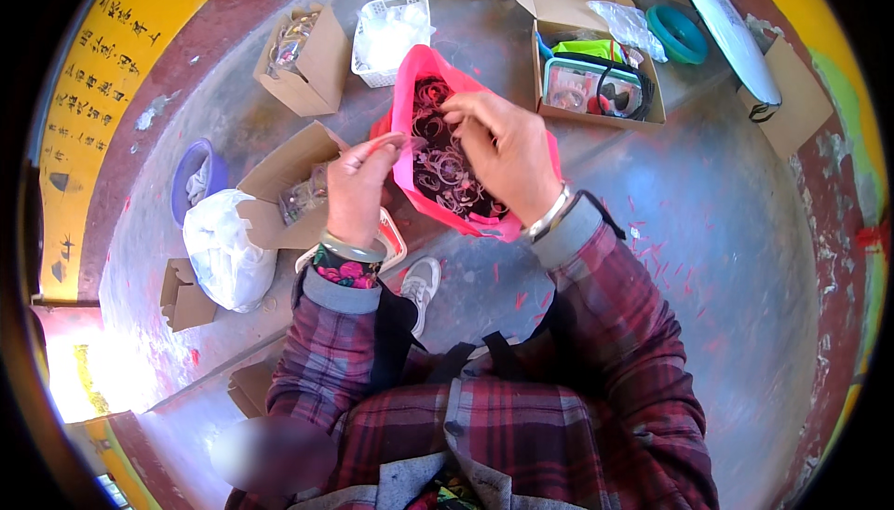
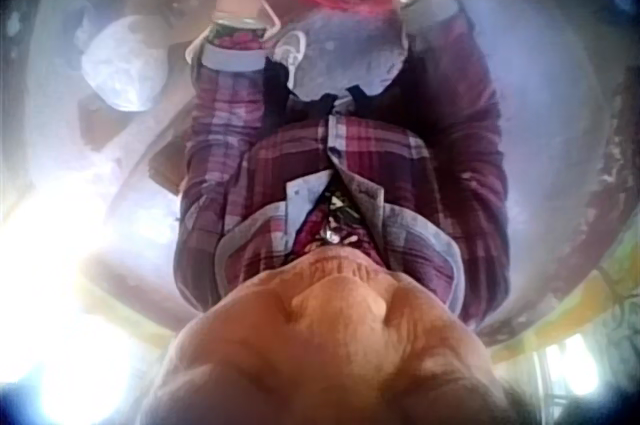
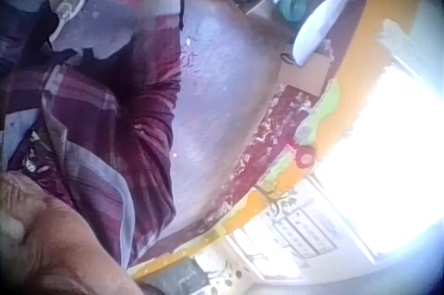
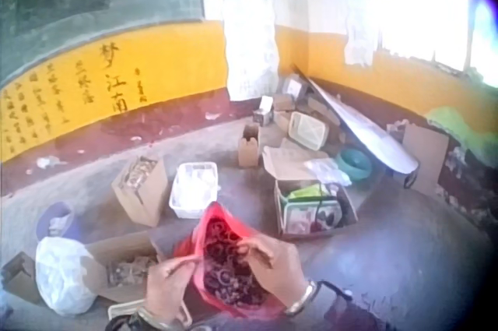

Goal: The person sits on the floor and sorts small hair accessories, primarily hair ties, from a pink plastic bag. They pick up individual items, separate them, and place them into a white basket or a cardboard box nearby.

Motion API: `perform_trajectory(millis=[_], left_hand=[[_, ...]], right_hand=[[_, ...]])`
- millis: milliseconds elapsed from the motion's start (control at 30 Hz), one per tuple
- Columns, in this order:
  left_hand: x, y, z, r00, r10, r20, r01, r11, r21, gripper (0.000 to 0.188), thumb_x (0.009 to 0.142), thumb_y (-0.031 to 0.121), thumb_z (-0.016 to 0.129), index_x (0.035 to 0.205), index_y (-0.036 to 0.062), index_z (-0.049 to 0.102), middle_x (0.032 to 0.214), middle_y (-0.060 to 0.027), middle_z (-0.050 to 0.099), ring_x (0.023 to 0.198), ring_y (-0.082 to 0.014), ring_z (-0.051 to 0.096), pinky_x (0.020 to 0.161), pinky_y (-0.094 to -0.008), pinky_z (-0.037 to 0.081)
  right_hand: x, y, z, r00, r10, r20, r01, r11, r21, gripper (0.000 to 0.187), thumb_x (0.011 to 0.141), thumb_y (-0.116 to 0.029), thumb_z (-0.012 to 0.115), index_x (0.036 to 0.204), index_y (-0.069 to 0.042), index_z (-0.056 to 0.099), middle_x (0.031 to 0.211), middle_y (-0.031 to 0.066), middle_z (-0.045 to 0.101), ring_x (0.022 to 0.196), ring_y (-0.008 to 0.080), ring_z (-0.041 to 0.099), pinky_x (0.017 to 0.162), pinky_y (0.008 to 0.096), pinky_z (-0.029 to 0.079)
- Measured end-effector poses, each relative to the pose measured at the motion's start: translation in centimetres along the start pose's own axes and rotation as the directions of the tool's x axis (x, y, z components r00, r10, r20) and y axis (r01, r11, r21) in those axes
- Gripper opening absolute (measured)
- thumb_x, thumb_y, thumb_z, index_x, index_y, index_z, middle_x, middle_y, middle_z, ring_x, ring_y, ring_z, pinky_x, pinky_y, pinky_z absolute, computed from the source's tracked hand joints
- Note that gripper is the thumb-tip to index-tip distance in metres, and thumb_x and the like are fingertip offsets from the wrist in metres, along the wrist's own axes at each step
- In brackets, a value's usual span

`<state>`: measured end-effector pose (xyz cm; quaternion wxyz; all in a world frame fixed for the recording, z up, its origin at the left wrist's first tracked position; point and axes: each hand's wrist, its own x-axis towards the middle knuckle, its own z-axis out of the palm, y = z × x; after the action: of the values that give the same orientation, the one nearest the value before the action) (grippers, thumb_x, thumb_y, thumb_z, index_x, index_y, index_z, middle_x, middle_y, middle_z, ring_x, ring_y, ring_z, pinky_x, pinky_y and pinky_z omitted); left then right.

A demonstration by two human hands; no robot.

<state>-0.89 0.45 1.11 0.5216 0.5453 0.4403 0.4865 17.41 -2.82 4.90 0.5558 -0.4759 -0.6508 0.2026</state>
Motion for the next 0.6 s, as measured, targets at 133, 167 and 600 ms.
perform_trajectory(millis=[133,167,600], left_hand=[[-0.1,0.9,-0.8,1.000,-0.016,-0.011,0.015,0.995,-0.096,0.020,0.087,0.005,0.050,0.099,-0.0064,0.062,0.095,-0.0125,0.065,0.091,-0.0174,0.060,0.086,-0.0287,0.045],[0.0,1.0,-0.6,1.000,-0.013,-0.002,0.013,0.992,-0.122,0.020,0.087,0.005,0.050,0.099,-0.0065,0.062,0.096,-0.0131,0.064,0.092,-0.0183,0.061,0.087,-0.0297,0.045],[-0.1,0.9,-0.4,1.000,-0.020,-0.005,0.018,0.957,-0.289,0.020,0.087,0.004,0.050,0.099,-0.0073,0.062,0.099,-0.0153,0.063,0.095,-0.0217,0.060,0.090,-0.0325,0.045]], right_hand=[[-0.1,6.9,0.6,0.949,0.250,0.194,-0.187,0.937,-0.294,0.017,0.074,-0.005,0.054,0.087,-0.004,0.065,0.079,0.0158,0.064,0.076,0.0312,0.062,0.070,0.0353,0.049],[-0.7,8.8,0.8,0.922,0.291,0.255,-0.192,0.916,-0.354,0.018,0.073,-0.007,0.054,0.086,-0.006,0.066,0.079,0.0160,0.064,0.076,0.0316,0.062,0.071,0.0365,0.049],[-4.6,19.1,6.0,0.657,0.614,0.437,-0.232,0.716,-0.658,0.018,0.069,-0.017,0.062,0.084,-0.007,0.068,0.080,0.0156,0.064,0.079,0.0320,0.062,0.072,0.0400,0.049]])
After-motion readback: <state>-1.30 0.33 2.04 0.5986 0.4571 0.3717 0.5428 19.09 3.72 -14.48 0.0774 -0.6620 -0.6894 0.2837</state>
